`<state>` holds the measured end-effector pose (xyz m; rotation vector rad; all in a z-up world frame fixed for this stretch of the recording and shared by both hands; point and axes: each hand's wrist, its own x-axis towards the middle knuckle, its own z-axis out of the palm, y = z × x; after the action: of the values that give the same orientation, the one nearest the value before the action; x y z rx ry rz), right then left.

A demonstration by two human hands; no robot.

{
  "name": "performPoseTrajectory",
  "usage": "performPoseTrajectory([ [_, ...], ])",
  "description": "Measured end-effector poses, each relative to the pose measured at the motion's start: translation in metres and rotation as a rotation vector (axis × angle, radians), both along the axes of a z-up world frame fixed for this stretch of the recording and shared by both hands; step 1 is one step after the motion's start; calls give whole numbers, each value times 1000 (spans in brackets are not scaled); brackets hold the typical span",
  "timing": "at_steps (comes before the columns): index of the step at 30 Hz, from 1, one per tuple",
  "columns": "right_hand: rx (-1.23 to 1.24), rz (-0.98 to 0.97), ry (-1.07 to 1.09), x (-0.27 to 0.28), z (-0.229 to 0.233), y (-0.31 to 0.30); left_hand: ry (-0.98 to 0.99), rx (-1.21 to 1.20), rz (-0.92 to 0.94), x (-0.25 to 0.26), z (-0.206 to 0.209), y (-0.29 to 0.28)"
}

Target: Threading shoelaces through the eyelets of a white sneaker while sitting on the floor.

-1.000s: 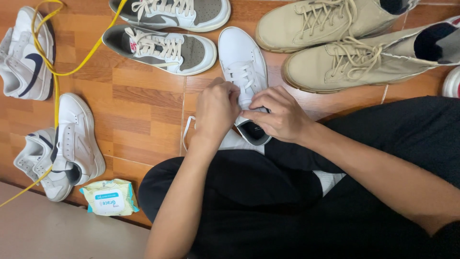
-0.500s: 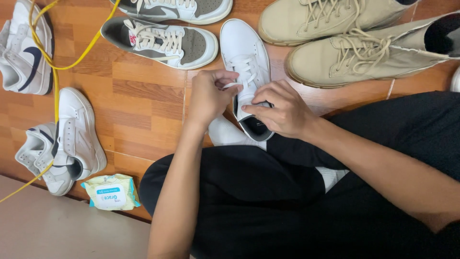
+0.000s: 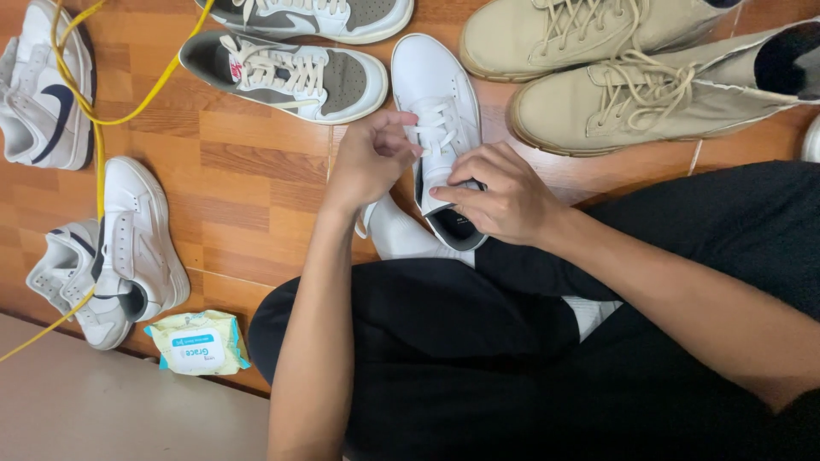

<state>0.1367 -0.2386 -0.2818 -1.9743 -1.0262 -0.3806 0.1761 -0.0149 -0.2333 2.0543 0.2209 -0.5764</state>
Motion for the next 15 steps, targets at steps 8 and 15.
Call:
performPoseTrajectory([
  [8, 15, 4, -2, 1, 1, 1, -116, 46, 61, -2, -14, -7],
  [15, 9, -2, -25, 2, 0, 2, -181, 87, 35, -7, 0, -24],
])
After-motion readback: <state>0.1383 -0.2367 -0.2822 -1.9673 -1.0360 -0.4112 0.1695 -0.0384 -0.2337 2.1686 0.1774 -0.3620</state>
